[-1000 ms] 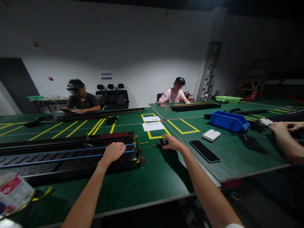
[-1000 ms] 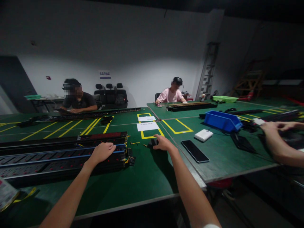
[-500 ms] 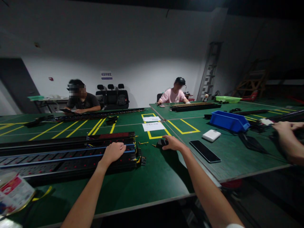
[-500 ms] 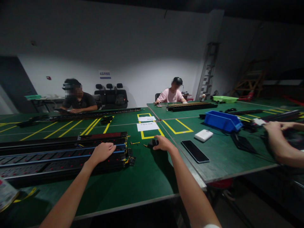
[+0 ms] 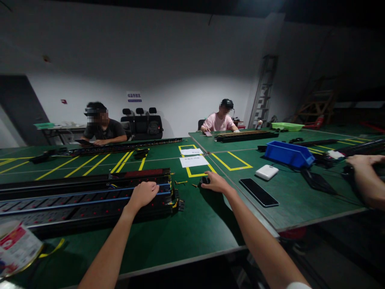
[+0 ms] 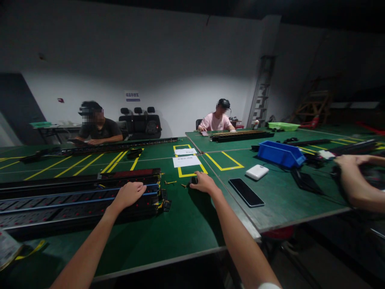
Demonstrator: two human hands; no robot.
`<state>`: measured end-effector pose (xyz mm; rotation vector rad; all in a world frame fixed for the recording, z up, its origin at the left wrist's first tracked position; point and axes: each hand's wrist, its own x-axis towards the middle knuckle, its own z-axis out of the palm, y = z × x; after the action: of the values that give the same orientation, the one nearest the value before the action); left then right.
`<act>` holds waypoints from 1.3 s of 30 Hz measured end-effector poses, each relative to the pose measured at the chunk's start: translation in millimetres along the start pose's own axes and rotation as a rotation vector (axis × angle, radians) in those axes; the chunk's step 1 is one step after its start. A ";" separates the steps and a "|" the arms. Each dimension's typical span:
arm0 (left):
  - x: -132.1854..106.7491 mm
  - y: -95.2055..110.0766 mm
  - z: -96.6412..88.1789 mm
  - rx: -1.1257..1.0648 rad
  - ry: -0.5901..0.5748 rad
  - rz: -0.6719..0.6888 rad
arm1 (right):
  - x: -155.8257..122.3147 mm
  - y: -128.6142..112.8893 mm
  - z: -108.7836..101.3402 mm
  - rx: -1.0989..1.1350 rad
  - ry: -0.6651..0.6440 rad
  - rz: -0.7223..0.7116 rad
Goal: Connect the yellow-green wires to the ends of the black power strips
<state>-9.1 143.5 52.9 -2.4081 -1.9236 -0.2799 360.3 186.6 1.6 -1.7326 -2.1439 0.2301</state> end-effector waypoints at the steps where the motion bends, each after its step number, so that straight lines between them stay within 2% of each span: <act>1: -0.3 0.4 -0.5 -0.001 -0.003 -0.001 | 0.0 -0.6 -0.2 0.002 0.004 0.006; 10: -4.6 4.0 -5.5 -0.015 -0.008 -0.017 | -2.1 -3.5 2.9 -0.026 0.001 -0.010; 20: -5.4 -0.3 3.6 -0.016 0.031 -0.006 | 1.6 -5.9 13.9 -0.014 0.060 -0.035; 27: -5.5 0.9 3.2 -0.010 0.021 -0.029 | 6.0 0.3 18.3 0.017 0.054 -0.043; 36: -0.3 -1.9 2.2 -0.021 0.009 0.001 | 4.5 -5.8 8.7 -0.014 0.072 -0.024; 39: -0.2 -1.1 0.2 -0.020 0.003 0.002 | 4.4 1.0 -0.4 0.006 0.138 0.051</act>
<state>-10.3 143.5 52.6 -2.4207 -1.9258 -0.3045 360.5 191.0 2.5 -1.7480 -2.0014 0.1271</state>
